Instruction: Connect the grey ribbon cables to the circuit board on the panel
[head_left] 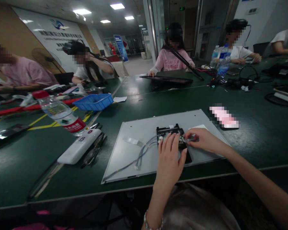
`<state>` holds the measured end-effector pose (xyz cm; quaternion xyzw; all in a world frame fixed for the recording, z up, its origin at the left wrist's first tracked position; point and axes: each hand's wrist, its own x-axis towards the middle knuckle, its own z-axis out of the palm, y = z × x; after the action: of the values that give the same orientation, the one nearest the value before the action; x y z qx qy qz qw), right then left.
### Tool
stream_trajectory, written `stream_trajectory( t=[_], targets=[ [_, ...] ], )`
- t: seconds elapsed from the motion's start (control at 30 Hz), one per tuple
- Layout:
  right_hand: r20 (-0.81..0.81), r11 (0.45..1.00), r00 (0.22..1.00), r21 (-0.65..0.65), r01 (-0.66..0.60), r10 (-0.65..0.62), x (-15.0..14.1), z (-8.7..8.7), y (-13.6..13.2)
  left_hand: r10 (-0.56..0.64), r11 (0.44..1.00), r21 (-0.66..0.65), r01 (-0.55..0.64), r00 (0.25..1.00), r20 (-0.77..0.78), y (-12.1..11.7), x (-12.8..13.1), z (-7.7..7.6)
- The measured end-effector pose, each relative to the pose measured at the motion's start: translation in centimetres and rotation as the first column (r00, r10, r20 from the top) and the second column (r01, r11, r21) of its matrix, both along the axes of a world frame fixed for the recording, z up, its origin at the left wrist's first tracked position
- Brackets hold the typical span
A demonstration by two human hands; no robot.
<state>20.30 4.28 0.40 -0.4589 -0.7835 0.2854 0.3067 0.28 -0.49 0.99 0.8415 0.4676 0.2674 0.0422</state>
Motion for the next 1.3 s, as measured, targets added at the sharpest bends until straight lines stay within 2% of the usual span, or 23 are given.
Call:
stream_trajectory(
  t=[0.13, 0.23, 0.3, 0.4, 0.47, 0.53, 0.63, 0.73, 0.83, 0.9, 1.0, 1.1, 1.2, 1.3],
  targets=[
    [0.015, 0.999, 1.000, 0.035, -0.013, 0.012, -0.2, 0.1, -0.1, -0.007, 1.000, 0.017, 0.006, 0.999, 0.032, -0.2, 0.1, 0.1],
    [0.026, 0.998, 1.000, 0.068, -0.007, 0.005, 0.0, 0.1, -0.2, 0.022, 0.997, 0.067, -0.028, 0.996, 0.091, -0.2, -0.8, 0.7],
    [0.022, 0.995, 1.000, 0.095, 0.004, -0.006, 0.2, 0.2, -0.2, 0.086, 0.988, 0.113, -0.103, 0.985, 0.149, 0.2, -2.4, 1.3],
    [0.015, 0.993, 1.000, 0.115, 0.024, -0.026, 0.6, 0.5, -0.3, 0.262, 0.941, 0.161, -0.298, 0.941, 0.212, 1.4, -6.2, 2.1],
    [0.015, 0.992, 0.999, 0.119, 0.031, -0.033, 0.7, 0.8, -0.4, 0.389, 0.898, 0.152, -0.413, 0.907, 0.164, 2.6, -9.0, 2.3],
    [0.021, 0.991, 0.999, 0.130, 0.038, -0.041, 0.8, 0.9, -0.4, 0.497, 0.858, 0.122, -0.499, 0.866, 0.052, 3.8, -11.5, 2.1],
    [0.037, 0.988, 0.998, 0.151, 0.040, -0.047, 0.8, 0.9, -0.4, 0.568, 0.819, 0.009, -0.573, 0.809, -0.155, 5.0, -13.5, 1.4],
    [0.050, 0.986, 0.997, 0.160, 0.049, -0.057, 0.8, 0.9, -0.5, 0.576, 0.800, -0.018, -0.600, 0.775, -0.259, 5.0, -13.5, 1.0],
    [0.066, 0.984, 0.995, 0.170, 0.057, -0.069, 0.9, 0.9, -0.5, 0.624, 0.780, 0.116, -0.615, 0.751, -0.216, 4.4, -12.6, 1.3],
    [0.075, 0.983, 0.995, 0.177, 0.059, -0.073, 1.0, 0.9, -0.5, 0.601, 0.799, 0.161, -0.579, 0.776, -0.191, 4.2, -12.0, 1.6],
    [0.093, 0.981, 0.993, 0.183, 0.061, -0.079, 1.1, 0.8, -0.5, 0.503, 0.863, 0.099, -0.495, 0.830, -0.240, 4.3, -11.7, 1.8],
    [0.122, 0.982, 0.989, 0.177, 0.058, -0.080, 1.1, 0.7, -0.5, 0.472, 0.878, 0.066, -0.474, 0.835, -0.283, 4.7, -11.8, 1.7],
    [0.144, 0.984, 0.986, 0.171, 0.055, -0.080, 1.0, 0.7, -0.6, 0.521, 0.853, 0.157, -0.498, 0.827, -0.210, 4.5, -11.9, 1.8],
    [0.158, 0.984, 0.984, 0.171, 0.049, -0.077, 0.9, 0.8, -0.7, 0.522, 0.841, 0.232, -0.489, 0.846, -0.110, 3.2, -11.5, 2.2]
  ],
)
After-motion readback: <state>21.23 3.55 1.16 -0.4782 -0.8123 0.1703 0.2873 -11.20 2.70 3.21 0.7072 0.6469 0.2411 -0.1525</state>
